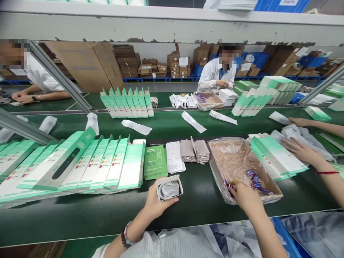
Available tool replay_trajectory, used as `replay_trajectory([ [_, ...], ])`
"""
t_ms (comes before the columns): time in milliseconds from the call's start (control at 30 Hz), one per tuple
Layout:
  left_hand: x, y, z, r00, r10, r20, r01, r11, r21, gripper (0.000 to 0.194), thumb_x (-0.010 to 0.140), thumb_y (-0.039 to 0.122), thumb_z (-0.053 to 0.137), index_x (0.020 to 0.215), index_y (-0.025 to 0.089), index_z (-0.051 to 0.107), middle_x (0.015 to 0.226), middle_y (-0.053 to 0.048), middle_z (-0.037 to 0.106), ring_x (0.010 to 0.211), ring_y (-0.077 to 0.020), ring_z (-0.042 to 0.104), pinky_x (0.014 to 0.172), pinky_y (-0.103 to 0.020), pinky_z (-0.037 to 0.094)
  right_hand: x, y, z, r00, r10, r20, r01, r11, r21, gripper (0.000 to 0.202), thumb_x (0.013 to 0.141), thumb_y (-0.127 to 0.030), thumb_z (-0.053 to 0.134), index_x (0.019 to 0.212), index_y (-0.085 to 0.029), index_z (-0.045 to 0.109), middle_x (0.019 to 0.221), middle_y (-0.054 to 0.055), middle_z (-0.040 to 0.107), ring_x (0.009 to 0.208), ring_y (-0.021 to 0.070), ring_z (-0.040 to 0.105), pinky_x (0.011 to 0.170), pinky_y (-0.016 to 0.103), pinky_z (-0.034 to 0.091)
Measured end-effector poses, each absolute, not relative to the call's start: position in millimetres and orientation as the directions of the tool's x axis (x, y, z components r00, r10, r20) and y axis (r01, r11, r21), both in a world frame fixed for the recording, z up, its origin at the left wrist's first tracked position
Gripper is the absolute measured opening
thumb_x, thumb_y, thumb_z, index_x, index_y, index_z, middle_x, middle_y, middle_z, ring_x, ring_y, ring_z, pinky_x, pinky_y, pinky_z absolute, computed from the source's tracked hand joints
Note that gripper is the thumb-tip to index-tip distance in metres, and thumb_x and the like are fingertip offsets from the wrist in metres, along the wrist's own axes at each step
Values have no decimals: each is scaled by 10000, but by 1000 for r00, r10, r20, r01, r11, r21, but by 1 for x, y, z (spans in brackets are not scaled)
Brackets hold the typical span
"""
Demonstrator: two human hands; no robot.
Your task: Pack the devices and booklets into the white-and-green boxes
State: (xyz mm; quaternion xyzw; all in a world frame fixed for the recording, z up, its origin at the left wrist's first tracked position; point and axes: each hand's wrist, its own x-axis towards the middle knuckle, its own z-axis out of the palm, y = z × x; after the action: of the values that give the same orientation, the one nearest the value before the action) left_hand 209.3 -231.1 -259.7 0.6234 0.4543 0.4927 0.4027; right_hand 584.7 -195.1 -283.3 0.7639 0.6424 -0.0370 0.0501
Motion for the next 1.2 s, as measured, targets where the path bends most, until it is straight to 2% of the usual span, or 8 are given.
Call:
replay_trajectory([
  [333, 209, -233, -261, 118, 962, 247, 177, -265, 948, 583, 665, 325, 838, 1181, 223, 587, 1089, -64, 705, 969, -262, 681, 844, -373, 545, 574, -171, -286, 114, 993, -24, 994, -114, 7, 195, 877, -309, 486, 845, -163, 611, 747, 132, 695, 719, 283, 678, 640, 351, 454],
  [500, 209, -233, -263, 115, 965, 236, 161, -252, 954, 608, 652, 292, 848, 1198, 236, 584, 1123, -61, 693, 990, -259, 669, 889, -393, 526, 558, -172, -259, 115, 909, 401, 991, -79, -106, 407, 941, -440, 410, 928, -109, 648, 909, 193, 683, 868, 322, 664, 727, 388, 494],
  [567, 209, -233, -263, 115, 966, 234, 162, -250, 955, 613, 649, 287, 851, 1197, 241, 579, 1124, -57, 691, 993, -258, 666, 882, -387, 523, 539, -179, -243, 122, 813, 569, 978, 0, -210, 455, 933, -500, 447, 961, -106, 672, 898, 172, 688, 845, 311, 667, 735, 392, 509],
  [700, 210, -233, -262, 124, 962, 243, 148, -260, 954, 607, 655, 270, 850, 1193, 240, 571, 1128, -50, 689, 1008, -249, 664, 875, -359, 519, 477, -208, -212, 230, 747, 624, 814, 204, -544, 328, 864, -465, 640, 1025, -185, 693, 881, 70, 710, 759, 236, 671, 761, 374, 537],
  [833, 211, -233, -260, 132, 954, 269, 136, -286, 948, 580, 675, 310, 838, 1183, 223, 571, 1109, -56, 694, 976, -237, 673, 860, -338, 519, 405, -234, -192, -120, 673, 730, 619, 626, -475, 162, 845, -219, 697, 1004, -243, 681, 908, 42, 719, 852, 229, 657, 789, 387, 535],
  [967, 209, -232, -261, 150, 961, 234, 113, -252, 961, 575, 720, 362, 814, 1208, 220, 545, 1119, -68, 691, 966, -232, 680, 830, -324, 522, 375, -234, -197, -370, 601, 709, 493, 773, -398, 343, 857, -96, 630, 1151, -272, 635, 1062, 54, 705, 1034, 253, 610, 899, 450, 516],
  [1100, 206, -233, -260, 188, 943, 275, 28, -285, 958, 753, 636, 546, 833, 1243, 220, 530, 1189, -91, 647, 1077, -280, 633, 936, -384, 489, 380, -233, -216, -15, 794, 608, 476, 540, -694, 464, 857, -201, 659, 1294, -279, 522, 1252, 95, 569, 1200, 275, 539, 1030, 492, 455],
  [1200, 202, -238, -252, 186, 909, 372, -146, -349, 926, 832, 731, 780, 552, 1324, 201, 480, 1331, -134, 527, 1245, -328, 510, 1078, -467, 390, 377, -235, -227, -63, 945, 322, 199, 328, -923, 432, 935, -334, 559, 1355, -294, 465, 1398, 98, 488, 1330, 275, 453, 1121, 512, 370],
])
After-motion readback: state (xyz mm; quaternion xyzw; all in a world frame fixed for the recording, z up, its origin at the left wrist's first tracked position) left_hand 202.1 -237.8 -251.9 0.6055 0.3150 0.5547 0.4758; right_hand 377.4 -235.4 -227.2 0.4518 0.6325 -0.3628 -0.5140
